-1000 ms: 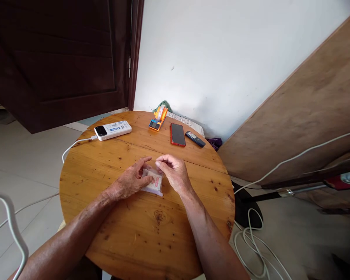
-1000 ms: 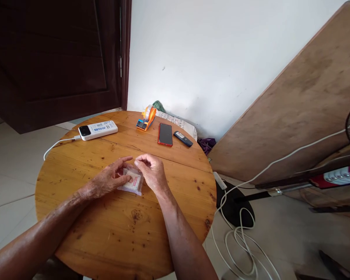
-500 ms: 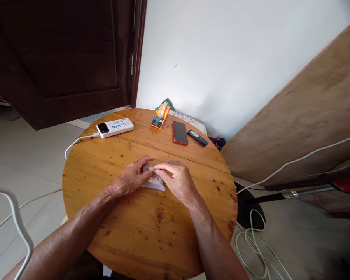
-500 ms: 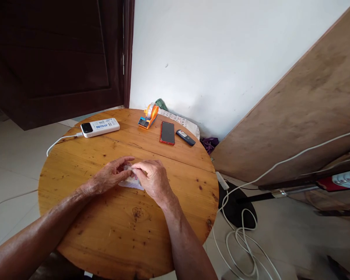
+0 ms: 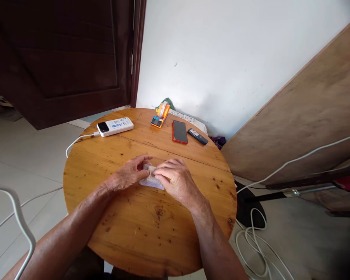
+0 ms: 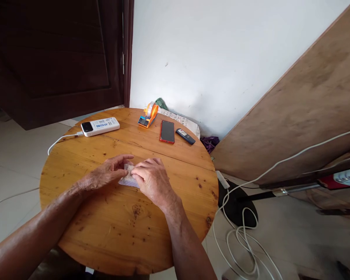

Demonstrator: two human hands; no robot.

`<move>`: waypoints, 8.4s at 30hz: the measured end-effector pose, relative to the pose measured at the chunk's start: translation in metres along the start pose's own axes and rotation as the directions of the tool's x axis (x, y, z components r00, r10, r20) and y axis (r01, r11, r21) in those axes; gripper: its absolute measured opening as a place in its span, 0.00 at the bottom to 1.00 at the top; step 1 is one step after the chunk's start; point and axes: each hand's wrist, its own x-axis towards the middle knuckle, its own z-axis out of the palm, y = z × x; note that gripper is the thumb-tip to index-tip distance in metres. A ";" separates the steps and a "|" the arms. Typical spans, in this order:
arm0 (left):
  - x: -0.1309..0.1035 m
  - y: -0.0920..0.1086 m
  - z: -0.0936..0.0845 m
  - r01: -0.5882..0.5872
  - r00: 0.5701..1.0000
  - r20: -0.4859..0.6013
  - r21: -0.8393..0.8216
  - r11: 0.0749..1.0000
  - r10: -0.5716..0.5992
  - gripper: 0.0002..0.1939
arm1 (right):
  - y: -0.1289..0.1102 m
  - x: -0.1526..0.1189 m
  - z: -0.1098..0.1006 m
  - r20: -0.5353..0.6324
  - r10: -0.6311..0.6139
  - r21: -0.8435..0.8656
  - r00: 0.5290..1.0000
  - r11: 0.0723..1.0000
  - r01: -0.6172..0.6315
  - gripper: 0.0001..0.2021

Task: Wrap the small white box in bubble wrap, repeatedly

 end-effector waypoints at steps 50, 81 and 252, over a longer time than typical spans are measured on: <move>-0.001 0.005 0.002 -0.025 1.000 -0.002 0.048 0.999 0.025 0.31 | 0.011 -0.003 -0.002 0.054 0.114 0.318 0.992 0.940 -0.125 0.07; 0.003 0.001 -0.001 -0.017 0.984 -0.177 -0.170 0.985 -0.013 0.29 | 0.015 -0.007 -0.020 -0.055 0.331 0.234 0.942 0.922 -0.310 0.10; -0.007 0.008 0.022 -0.078 0.994 -0.082 -0.005 0.997 0.077 0.41 | 0.027 -0.002 0.018 -0.212 0.592 0.756 0.777 0.604 -0.254 0.12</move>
